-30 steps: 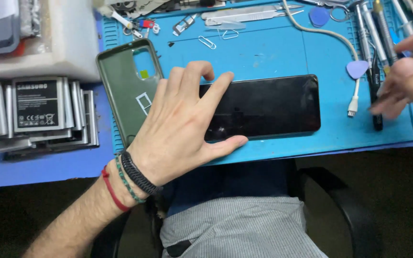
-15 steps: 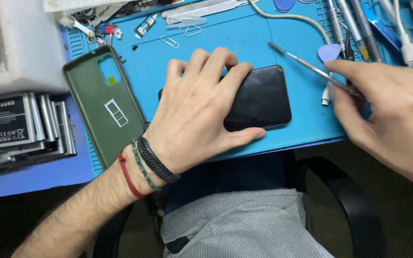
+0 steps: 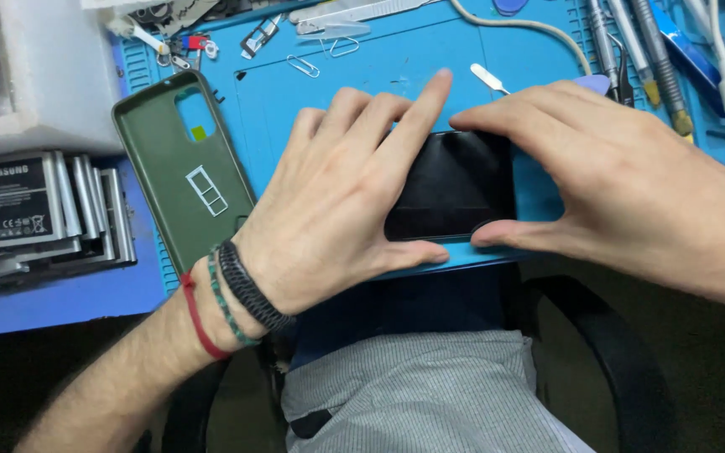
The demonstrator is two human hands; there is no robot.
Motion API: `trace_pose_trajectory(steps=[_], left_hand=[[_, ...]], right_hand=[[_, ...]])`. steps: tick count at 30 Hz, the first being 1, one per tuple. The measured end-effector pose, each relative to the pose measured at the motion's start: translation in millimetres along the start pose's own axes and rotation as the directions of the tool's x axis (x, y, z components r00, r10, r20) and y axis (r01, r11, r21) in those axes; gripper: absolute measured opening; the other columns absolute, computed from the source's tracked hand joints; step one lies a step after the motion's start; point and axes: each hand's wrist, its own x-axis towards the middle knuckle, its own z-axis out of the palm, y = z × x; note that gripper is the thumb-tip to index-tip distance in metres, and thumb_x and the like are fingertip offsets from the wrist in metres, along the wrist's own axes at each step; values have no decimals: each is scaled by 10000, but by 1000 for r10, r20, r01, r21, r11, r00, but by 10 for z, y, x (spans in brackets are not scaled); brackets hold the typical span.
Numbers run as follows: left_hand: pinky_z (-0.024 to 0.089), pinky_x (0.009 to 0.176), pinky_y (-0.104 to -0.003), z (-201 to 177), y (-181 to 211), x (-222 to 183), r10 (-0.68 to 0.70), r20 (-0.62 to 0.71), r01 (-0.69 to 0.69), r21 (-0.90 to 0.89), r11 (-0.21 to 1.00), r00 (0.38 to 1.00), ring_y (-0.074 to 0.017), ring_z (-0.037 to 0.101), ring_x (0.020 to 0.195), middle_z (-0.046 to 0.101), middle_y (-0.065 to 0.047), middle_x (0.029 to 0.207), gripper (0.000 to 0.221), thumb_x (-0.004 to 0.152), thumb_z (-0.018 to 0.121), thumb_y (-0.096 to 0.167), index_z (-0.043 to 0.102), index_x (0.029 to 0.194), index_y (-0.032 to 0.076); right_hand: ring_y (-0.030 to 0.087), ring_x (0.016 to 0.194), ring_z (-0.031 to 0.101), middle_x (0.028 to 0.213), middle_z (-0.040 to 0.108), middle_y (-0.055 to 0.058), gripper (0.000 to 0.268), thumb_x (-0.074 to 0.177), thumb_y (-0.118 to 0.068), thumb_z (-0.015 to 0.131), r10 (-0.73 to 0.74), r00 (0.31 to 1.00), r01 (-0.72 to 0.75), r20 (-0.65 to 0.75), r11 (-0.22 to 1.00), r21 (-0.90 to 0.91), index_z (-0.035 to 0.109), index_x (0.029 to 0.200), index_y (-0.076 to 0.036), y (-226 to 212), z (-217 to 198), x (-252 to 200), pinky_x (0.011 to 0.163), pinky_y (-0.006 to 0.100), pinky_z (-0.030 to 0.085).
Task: Prying open the back cover of a smartphone using a metal tool and a plastic pick on a repair bench.
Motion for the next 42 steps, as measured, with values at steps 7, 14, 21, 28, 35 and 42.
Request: trace_pose_trajectory(steps=[7, 14, 21, 28, 35, 42], left_hand=[[436, 899, -455, -282, -328, -485, -106, 110, 102, 41, 994, 988, -344, 578, 1075, 644, -100, 1219, 1408, 667, 1020, 719, 309, 1683, 52], [412, 1144, -436, -185, -543, -711, -100, -27, 86, -328, 941, 995, -305, 566, 1157, 665, -120, 1376, 1344, 881, 1094, 457, 112, 1708, 59], [577, 1282, -479, -266, -272, -650, -460, -104, 218, -775, 593, 882, -339, 569, 1557, 385, -149, 1726, 1064, 955, 882, 484, 123, 1660, 238], [568, 997, -456, -294, 306, -206, -426, 223, 268, -962, 49, 877, -327, 620, 1287, 471, -165, 1499, 1231, 689, 627, 630, 38, 1635, 105], [646, 780, -322, -344, 170, -136, -391, 309, 376, -921, 106, 867, -189, 727, 983, 605, -104, 1217, 1276, 581, 600, 711, 175, 1669, 196], [580, 662, -276, -286, 63, -135, -381, 320, 395, -909, 135, 868, -113, 646, 781, 591, -60, 1118, 1245, 623, 624, 672, 225, 1693, 178]], right_hand=[[389, 1249, 595, 1376, 624, 162, 1023, 676, -496, 917, 0, 993, 21, 115, 984, -178, 528, 1516, -59, -44, 13, 109, 976, 503, 506], [245, 1178, 722, 1347, 729, 61, 960, 558, -421, 991, 287, 955, -286, 81, 958, -23, 644, 1404, -128, -207, -64, 117, 957, 449, 545], [264, 975, 777, 1202, 804, 160, 599, 704, -35, 807, 554, 826, -527, 108, 688, 499, 634, 1278, -20, -361, -85, 30, 995, 357, 633], [287, 861, 654, 1210, 616, 181, 616, 805, -4, 698, 614, 782, -459, 104, 456, 763, 544, 1402, -24, -457, 104, 44, 736, 402, 570], [362, 776, 754, 1142, 700, 208, 820, 730, -101, 736, 589, 759, -506, 278, 266, 820, 456, 1499, -150, -408, 164, 67, 582, 491, 622], [270, 1024, 793, 1336, 753, 165, 874, 731, -158, 746, 539, 749, -568, 386, 222, 793, 375, 1521, -194, -484, 121, 105, 866, 470, 693]])
